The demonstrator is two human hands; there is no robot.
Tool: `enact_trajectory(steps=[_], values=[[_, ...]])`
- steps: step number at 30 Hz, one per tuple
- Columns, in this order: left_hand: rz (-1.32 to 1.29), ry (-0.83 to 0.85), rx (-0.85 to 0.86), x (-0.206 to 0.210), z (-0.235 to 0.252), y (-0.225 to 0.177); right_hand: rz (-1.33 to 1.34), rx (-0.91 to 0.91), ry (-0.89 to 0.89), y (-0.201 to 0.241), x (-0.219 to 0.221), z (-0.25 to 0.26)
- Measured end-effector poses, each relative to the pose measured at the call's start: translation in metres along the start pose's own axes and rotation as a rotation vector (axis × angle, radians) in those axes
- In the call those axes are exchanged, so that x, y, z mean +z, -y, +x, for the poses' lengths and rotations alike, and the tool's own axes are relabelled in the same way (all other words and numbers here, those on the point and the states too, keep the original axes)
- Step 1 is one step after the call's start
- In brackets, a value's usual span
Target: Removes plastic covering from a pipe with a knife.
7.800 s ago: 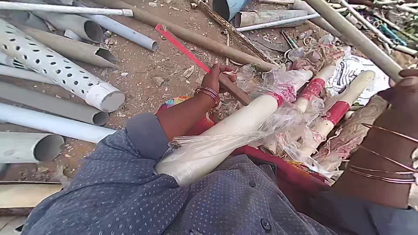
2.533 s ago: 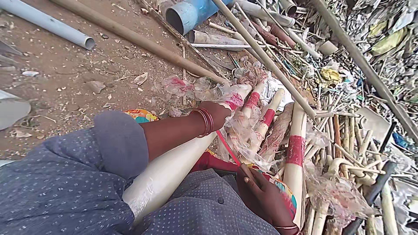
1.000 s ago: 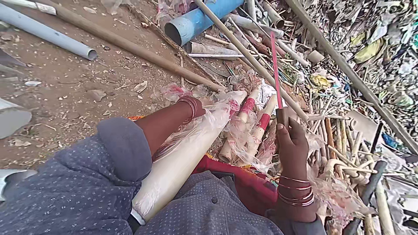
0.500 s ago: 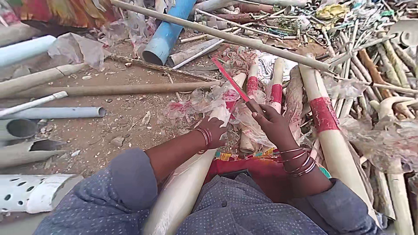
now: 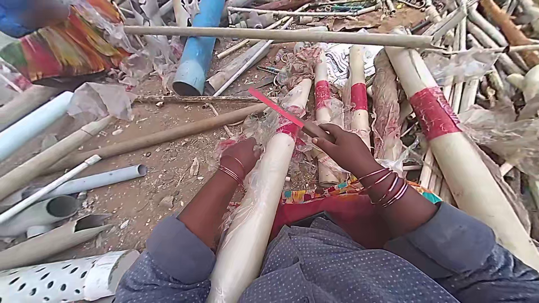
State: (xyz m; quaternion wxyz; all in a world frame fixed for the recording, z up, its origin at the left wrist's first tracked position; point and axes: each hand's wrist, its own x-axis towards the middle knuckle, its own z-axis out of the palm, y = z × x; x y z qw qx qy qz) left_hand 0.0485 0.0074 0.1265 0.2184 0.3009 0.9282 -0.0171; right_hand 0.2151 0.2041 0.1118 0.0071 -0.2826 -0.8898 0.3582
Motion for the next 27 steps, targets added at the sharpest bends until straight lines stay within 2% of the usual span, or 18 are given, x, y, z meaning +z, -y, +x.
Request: enact_trajectory(steps=[3, 8, 11, 14, 16, 18, 20, 23, 25, 27], values=[[-0.265, -0.303, -0.019, -0.013, -0.012, 0.026, 0.002, -0.017, 0.014, -0.001, 0.001, -0.002], [-0.486, -0.458, -0.056, -0.003, 0.001, 0.045, -0.015, -0.022, 0.025, -0.003, 0.003, -0.003], [-0.43, -0.339, -0.217, -0.003, 0.016, 0.071, 0.0, -0.026, 0.014, -0.003, 0.004, -0.006], [-0.183, -0.14, -0.37, 0.003, 0.032, 0.109, -0.004, -0.024, 0.011, -0.004, 0.004, -0.008], [-0.109, -0.134, -0.402, 0.004, 0.031, 0.117, -0.008, -0.018, 0.017, -0.002, 0.003, -0.009], [-0.113, -0.219, -0.311, 0.001, 0.022, 0.105, -0.013, -0.024, 0.022, -0.001, 0.004, -0.009], [-0.157, -0.261, -0.072, 0.0, 0.012, 0.078, -0.027, -0.029, 0.033, -0.002, 0.005, -0.009], [-0.159, -0.094, 0.275, 0.016, 0.005, 0.037, -0.041, -0.035, 0.052, -0.003, 0.008, -0.008], [-0.044, 0.098, 0.281, 0.032, 0.005, 0.016, -0.048, -0.034, 0.051, -0.005, 0.009, -0.008], [0.028, 0.24, 0.174, 0.045, 0.007, 0.005, -0.043, -0.03, 0.048, -0.006, 0.008, -0.009]])
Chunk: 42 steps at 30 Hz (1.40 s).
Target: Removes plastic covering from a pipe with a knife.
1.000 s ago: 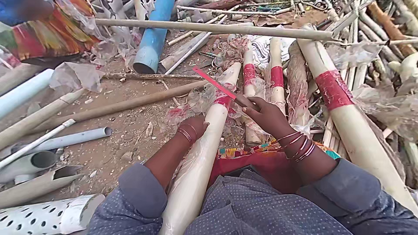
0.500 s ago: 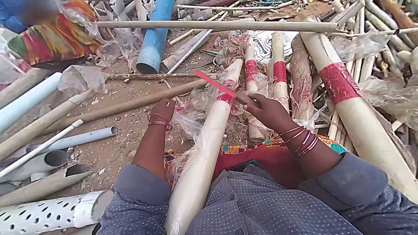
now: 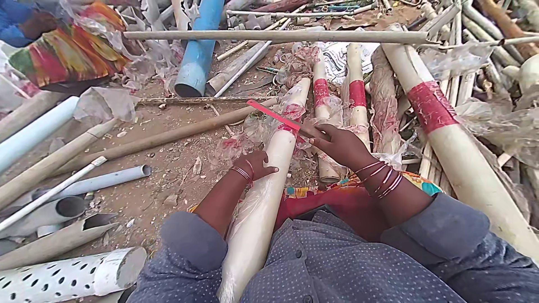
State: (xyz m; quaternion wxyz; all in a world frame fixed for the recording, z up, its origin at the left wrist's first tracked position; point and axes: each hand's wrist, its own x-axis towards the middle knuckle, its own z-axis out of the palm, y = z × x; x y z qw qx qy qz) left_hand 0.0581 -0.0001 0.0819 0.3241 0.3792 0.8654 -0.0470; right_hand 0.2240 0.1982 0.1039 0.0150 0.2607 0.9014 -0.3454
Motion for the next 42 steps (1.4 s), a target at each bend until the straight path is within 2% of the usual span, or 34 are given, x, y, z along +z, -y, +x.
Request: enact_trajectory(steps=[2, 6, 10, 15, 19, 25, 33, 38, 42], values=[[0.017, 0.096, -0.055, 0.002, 0.002, -0.003, -0.002, 0.0, 0.003, 0.0, -0.003, -0.002], [-0.041, 0.152, 0.032, -0.001, -0.004, -0.006, -0.009, -0.025, 0.005, 0.002, -0.004, -0.002], [-0.218, 0.095, 0.102, 0.001, -0.009, -0.008, -0.062, -0.034, 0.029, 0.002, -0.006, -0.002], [-0.32, 0.058, 0.069, -0.007, -0.023, -0.007, -0.073, -0.05, 0.033, -0.003, -0.014, -0.003], [-0.39, 0.001, 0.11, -0.007, -0.037, 0.001, -0.053, -0.037, 0.024, -0.011, -0.023, -0.001], [-0.598, -0.147, 0.062, -0.005, -0.041, 0.006, -0.066, -0.025, 0.024, -0.023, -0.029, -0.001], [-0.211, -0.171, 0.029, -0.009, -0.039, -0.003, -0.13, -0.08, 0.132, -0.02, -0.032, -0.011], [-0.122, -0.133, 0.032, -0.008, -0.043, -0.009, -0.245, -0.103, 0.199, -0.016, -0.033, -0.025], [-0.071, -0.113, 0.021, -0.007, -0.043, -0.012, -0.301, -0.07, 0.206, -0.01, -0.039, -0.062]])
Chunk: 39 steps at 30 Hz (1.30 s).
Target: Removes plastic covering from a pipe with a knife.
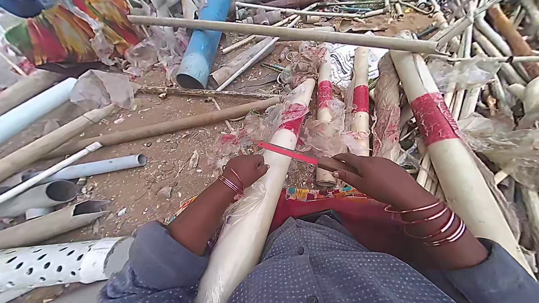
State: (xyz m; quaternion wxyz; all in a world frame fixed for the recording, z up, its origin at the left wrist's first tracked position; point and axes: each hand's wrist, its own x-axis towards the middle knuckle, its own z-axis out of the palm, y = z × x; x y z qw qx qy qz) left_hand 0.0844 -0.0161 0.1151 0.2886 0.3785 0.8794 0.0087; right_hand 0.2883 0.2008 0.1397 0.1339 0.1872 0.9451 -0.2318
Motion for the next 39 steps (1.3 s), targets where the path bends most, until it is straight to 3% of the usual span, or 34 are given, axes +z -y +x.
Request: enact_trajectory(steps=[7, 11, 21, 29, 33, 39], values=[[-0.011, 0.004, 0.007, 0.002, 0.005, 0.004, 0.087, -0.003, -0.043, -0.04, 0.04, -0.081], [-0.004, 0.007, 0.0, 0.001, 0.003, -0.001, 0.14, 0.052, -0.016, -0.032, 0.057, -0.095], [0.037, -0.009, -0.021, 0.003, -0.002, -0.003, 0.141, 0.124, 0.172, 0.018, 0.091, -0.055], [0.122, 0.023, -0.066, 0.001, -0.001, -0.006, 0.116, 0.129, 0.242, 0.044, 0.076, -0.038], [0.127, 0.009, -0.054, 0.0, -0.001, -0.003, 0.08, 0.076, 0.179, 0.051, 0.07, -0.026], [0.085, 0.051, -0.001, 0.0, -0.013, -0.02, 0.063, 0.061, 0.273, 0.084, 0.073, 0.032]])
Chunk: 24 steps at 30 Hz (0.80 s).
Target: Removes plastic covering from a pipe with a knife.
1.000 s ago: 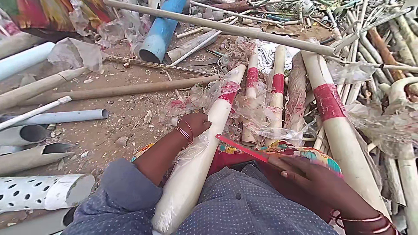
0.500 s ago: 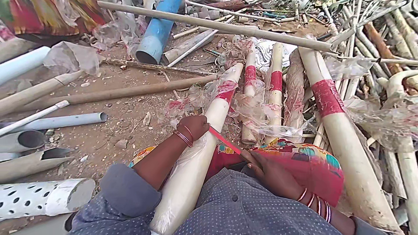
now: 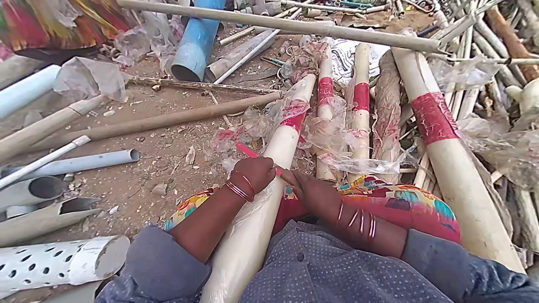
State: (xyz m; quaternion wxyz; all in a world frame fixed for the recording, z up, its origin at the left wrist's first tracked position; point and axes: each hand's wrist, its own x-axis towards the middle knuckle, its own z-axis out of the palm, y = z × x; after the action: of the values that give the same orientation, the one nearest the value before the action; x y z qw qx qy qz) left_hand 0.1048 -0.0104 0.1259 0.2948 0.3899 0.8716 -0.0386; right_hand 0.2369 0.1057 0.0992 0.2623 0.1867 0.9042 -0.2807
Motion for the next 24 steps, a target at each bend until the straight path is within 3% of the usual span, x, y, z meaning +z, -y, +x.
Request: enact_trajectory(steps=[8, 14, 17, 21, 24], values=[[-0.026, 0.014, -0.021, -0.004, 0.005, 0.014, -0.216, -0.102, -0.035, 0.018, -0.023, 0.033], [-0.022, 0.035, -0.014, -0.004, 0.002, 0.019, -0.273, -0.086, -0.102, 0.0, -0.009, 0.023], [-0.002, 0.004, 0.011, 0.0, 0.002, 0.021, -0.289, -0.08, -0.269, -0.026, 0.006, 0.008], [0.011, -0.006, 0.028, 0.003, 0.0, 0.022, -0.314, -0.155, -0.639, -0.076, 0.042, -0.019], [0.001, 0.022, 0.011, 0.003, -0.001, 0.016, -0.328, -0.134, -0.693, -0.088, 0.055, -0.034]])
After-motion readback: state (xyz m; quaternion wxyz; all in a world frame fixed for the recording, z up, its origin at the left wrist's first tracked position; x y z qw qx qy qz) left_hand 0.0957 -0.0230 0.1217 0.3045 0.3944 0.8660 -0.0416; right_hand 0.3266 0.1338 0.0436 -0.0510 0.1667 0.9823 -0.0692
